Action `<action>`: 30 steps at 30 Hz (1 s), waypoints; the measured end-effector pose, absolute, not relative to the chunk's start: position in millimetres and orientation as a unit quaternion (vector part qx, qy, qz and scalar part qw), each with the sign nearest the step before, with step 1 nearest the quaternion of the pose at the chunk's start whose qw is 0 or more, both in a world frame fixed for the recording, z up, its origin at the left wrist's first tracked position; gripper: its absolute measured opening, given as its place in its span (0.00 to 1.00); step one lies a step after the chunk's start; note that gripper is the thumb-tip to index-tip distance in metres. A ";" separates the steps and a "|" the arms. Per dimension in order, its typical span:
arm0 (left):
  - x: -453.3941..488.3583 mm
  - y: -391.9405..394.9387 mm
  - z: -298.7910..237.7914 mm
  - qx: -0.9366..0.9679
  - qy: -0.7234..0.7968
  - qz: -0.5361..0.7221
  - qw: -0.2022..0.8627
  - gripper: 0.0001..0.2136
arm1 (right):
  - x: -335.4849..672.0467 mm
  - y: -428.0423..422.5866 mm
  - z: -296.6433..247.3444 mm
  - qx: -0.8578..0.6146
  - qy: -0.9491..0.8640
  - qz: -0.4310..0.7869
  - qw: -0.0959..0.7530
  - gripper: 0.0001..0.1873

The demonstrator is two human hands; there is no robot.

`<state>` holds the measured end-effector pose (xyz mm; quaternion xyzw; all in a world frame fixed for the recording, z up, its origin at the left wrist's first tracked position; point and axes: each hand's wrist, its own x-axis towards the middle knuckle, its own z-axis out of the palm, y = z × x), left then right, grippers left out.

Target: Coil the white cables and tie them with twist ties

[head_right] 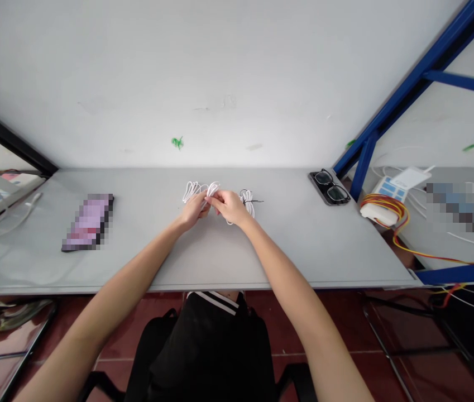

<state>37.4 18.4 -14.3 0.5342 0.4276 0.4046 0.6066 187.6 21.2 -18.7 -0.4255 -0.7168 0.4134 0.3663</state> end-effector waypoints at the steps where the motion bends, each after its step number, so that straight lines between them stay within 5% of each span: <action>1: 37.0 19.2 -14.8 0.526 0.425 0.408 0.614 0.18 | 187.5 20.9 -18.6 -0.423 -0.714 0.416 0.372 0.23; 12: 38.7 13.6 -11.3 0.479 0.397 0.440 0.648 0.17 | 190.0 14.5 -12.9 -0.421 -0.742 0.351 0.387 0.16; 22: 38.9 9.3 -8.2 0.514 0.425 0.462 0.585 0.18 | 191.7 10.4 -12.3 -0.429 -0.754 0.313 0.388 0.23; 30: 40.8 15.1 -17.3 0.532 0.413 0.479 0.563 0.22 | 190.6 7.8 -8.2 -0.437 -0.795 0.218 0.360 0.15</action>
